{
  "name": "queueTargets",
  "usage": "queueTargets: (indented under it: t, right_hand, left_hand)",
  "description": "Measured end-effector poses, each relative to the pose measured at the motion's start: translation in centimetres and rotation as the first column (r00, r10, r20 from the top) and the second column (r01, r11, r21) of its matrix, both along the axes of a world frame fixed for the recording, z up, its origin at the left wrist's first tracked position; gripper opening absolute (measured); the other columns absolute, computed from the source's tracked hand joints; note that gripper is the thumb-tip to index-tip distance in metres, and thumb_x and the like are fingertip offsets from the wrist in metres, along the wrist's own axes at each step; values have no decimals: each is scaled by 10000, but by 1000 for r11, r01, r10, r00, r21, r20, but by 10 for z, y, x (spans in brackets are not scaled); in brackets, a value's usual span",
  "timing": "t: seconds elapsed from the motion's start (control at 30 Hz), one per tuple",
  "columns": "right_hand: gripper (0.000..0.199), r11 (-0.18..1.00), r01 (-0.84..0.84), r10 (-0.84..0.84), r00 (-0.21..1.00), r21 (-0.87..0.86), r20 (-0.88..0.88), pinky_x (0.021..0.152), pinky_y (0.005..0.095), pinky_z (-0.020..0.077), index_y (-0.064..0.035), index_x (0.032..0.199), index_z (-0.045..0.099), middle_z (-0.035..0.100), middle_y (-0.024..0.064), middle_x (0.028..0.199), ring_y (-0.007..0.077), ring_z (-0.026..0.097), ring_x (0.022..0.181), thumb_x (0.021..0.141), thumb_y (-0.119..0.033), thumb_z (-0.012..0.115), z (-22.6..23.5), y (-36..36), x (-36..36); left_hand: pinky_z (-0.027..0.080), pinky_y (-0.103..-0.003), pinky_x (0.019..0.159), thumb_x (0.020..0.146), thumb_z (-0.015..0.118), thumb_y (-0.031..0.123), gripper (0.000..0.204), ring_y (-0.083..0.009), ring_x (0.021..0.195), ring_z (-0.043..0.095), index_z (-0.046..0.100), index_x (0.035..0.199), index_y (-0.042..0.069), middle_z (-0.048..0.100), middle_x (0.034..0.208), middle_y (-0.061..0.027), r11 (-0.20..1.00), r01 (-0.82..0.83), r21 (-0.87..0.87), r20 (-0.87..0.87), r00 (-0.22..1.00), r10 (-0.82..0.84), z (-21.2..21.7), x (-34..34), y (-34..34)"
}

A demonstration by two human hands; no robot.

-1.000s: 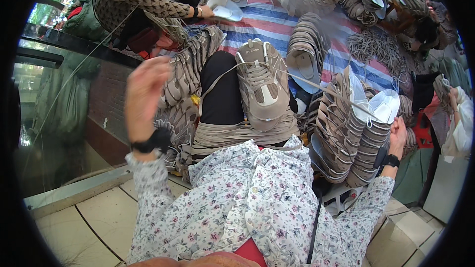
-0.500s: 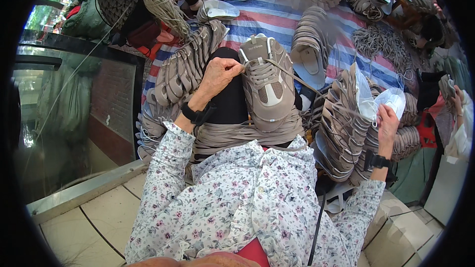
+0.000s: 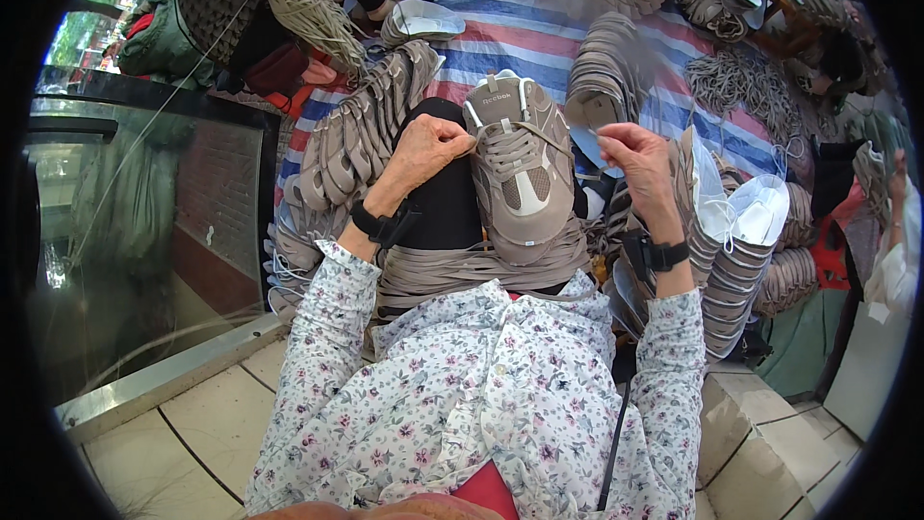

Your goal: Assembling shoe components and lacing uppers by hand.

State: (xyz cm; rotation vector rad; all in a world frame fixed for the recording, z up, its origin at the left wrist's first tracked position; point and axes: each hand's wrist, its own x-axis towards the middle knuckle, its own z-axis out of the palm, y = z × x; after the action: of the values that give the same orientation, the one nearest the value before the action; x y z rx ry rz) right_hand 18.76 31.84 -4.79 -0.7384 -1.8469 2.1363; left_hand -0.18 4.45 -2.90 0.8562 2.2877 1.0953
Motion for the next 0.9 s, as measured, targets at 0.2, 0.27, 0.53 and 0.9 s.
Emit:
queueTargets:
  t: [0.2, 0.27, 0.53, 0.9]
  right_hand:
    - [131, 988, -133, 131, 991, -83, -31, 634, 200, 472, 12, 996, 713, 669, 25, 825, 74, 593, 708, 875, -27, 683, 11, -17, -43]
    - [122, 986, -147, 145, 989, -75, -29, 626, 198, 467, 15, 980, 717, 664, 22, 808, 71, 580, 690, 868, -22, 684, 15, -23, -56]
    - [95, 954, -294, 295, 955, -63, 10, 577, 187, 452, 7, 934, 721, 660, 13, 766, 65, 572, 640, 852, -35, 695, 10, -22, -76]
    - [71, 670, -330, 331, 935, 665, 130, 540, 281, 413, 2, 764, 626, 569, 33, 661, 140, 553, 609, 705, -24, 657, 37, -41, -101]
  left_hand:
    - [468, -330, 554, 801, 663, 254, 247, -204, 538, 616, 728, 760, 19, 630, 586, -109, 996, -87, -13, -48, 995, 86, 4, 9, 2]
    - [465, -330, 551, 809, 661, 254, 256, -201, 539, 616, 717, 755, 11, 626, 584, -107, 996, -88, -20, -68, 994, 86, 5, 11, 2]
    - [461, -324, 534, 793, 657, 228, 241, -197, 508, 610, 707, 735, 0, 616, 561, -107, 996, -84, 9, -63, 994, 84, 5, 10, 7]
    - [479, -418, 554, 804, 688, 190, 225, -351, 592, 628, 646, 685, 4, 601, 598, -170, 999, -38, -26, -447, 894, 22, 7, 20, 17]
